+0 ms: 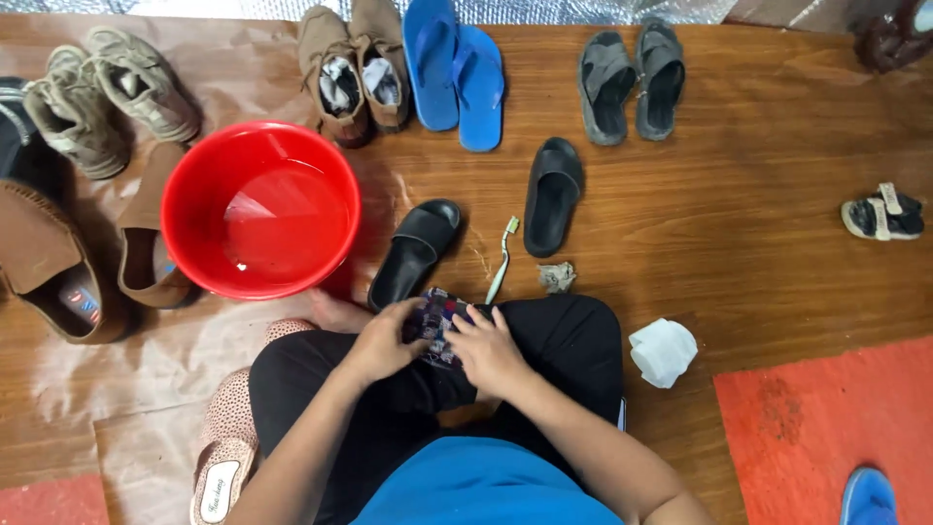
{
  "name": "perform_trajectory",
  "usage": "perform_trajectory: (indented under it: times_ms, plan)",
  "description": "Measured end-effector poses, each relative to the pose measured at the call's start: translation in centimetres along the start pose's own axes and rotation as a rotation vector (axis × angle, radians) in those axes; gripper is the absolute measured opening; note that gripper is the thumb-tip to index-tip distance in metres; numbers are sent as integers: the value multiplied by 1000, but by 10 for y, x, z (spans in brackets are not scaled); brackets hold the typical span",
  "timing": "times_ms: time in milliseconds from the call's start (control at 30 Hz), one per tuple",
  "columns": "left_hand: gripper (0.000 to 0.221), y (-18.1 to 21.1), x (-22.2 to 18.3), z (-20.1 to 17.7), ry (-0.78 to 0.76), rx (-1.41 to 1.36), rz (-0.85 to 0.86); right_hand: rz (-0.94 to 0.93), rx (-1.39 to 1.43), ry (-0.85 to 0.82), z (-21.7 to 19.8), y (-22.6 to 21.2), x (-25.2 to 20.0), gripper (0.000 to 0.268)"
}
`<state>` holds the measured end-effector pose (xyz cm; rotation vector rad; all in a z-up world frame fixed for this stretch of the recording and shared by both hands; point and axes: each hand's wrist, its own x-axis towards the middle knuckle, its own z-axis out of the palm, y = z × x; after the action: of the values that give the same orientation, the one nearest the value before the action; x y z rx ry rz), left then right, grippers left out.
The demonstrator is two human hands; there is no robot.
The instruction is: Cleaning a pair of black sandals using a toothbrush and water from a red basin.
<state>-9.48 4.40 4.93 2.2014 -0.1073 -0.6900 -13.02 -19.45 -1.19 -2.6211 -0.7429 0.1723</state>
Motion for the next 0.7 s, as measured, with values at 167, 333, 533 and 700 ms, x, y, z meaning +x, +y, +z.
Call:
perform_trajectory:
  times_ms: [167,333,533,700]
  plan:
    - [98,2,0,-18,-86,86,-67,130,259,-31,-36,17,10,23]
    - [76,-6,7,-2,-126,295,-83,94,320,-34,-49,-10,6,27]
    - [54,0,-2,-2,115,136,137,30,-32,-190,-6,-7,6,73]
    - [59,-21,9,0,317,-340,196,124,293,15,-23,26,16,19]
